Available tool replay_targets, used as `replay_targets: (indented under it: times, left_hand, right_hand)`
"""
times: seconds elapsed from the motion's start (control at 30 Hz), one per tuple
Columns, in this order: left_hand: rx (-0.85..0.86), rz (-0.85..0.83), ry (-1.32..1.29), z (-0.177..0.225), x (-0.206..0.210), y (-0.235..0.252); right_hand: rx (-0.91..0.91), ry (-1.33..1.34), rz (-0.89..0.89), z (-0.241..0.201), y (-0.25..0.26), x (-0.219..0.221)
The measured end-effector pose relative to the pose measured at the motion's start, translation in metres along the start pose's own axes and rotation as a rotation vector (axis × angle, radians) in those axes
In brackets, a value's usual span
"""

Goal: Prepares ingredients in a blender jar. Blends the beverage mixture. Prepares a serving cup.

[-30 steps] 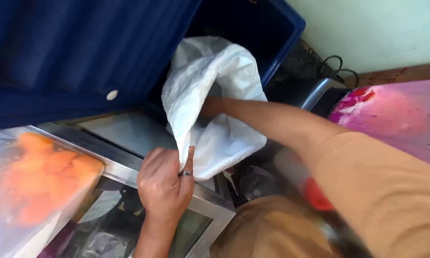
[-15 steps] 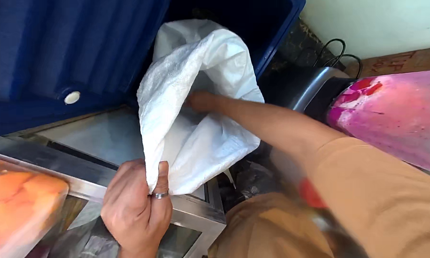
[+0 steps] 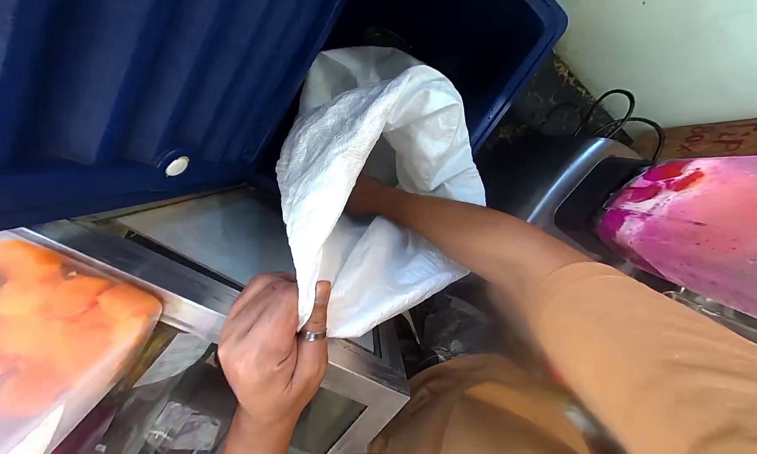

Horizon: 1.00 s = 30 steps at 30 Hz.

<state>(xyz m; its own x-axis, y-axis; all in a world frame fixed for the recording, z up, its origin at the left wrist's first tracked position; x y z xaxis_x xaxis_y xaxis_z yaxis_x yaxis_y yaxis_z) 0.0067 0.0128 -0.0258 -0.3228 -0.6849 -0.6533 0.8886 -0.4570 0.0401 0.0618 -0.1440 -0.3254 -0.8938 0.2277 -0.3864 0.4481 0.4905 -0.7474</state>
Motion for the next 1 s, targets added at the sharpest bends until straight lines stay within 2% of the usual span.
replay_targets:
  times: [0.1, 0.2, 0.3, 0.43, 0.57, 0.7, 0.77, 0.87, 0.93, 1.0]
  left_hand:
    - [-0.016, -0.020, 0.037, 0.001, 0.001, 0.002]
    - [-0.066, -0.048, 0.099, 0.002, 0.002, 0.000]
    - [-0.107, -0.055, 0.111, 0.001, 0.001, -0.001]
    - [-0.112, -0.063, 0.112, 0.003, 0.002, 0.001]
    - [-0.101, -0.043, 0.121, 0.006, -0.001, 0.000]
    - [-0.092, -0.065, 0.151, 0.015, -0.004, 0.000]
    - [-0.104, -0.090, 0.154, 0.021, -0.003, 0.001]
    - [-0.132, -0.107, 0.168, 0.022, -0.004, 0.001]
    - [-0.132, -0.112, 0.172, 0.021, -0.004, 0.002]
    - [-0.131, -0.114, 0.168, 0.022, -0.003, 0.004]
  right_hand:
    - [-0.016, 0.009, -0.015, -0.016, -0.025, -0.007]
    - [-0.124, 0.097, 0.080, -0.010, -0.046, -0.008]
    - [-0.106, 0.567, 0.161, -0.005, -0.098, -0.032]
    - [-0.063, 1.043, 0.338, -0.005, -0.187, -0.031]
    - [-0.189, 1.421, 0.565, -0.025, -0.271, -0.014]
    - [-0.463, 1.746, 0.745, -0.068, -0.378, -0.010]
    - [-0.539, 1.765, 0.860, -0.085, -0.442, -0.011]
    - [-0.512, 1.736, 1.067, -0.091, -0.530, -0.012]
    - [-0.404, 1.683, 1.216, -0.083, -0.577, -0.016]
    - [-0.182, 1.546, 1.360, -0.066, -0.606, -0.019]
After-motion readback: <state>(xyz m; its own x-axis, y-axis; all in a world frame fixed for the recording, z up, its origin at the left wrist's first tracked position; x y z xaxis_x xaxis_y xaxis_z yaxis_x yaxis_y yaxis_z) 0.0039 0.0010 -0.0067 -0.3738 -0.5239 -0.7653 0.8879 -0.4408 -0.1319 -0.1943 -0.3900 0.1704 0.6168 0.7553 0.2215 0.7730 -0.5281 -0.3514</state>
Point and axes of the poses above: each hand's wrist, its own y-axis towards the middle knuckle, its own x-axis out of the palm, z = x × y, the point moved 2 cm from there along y, towards the middle knuckle, and after that the axes turned 10 degrees about -z, right-handed, at the moved point
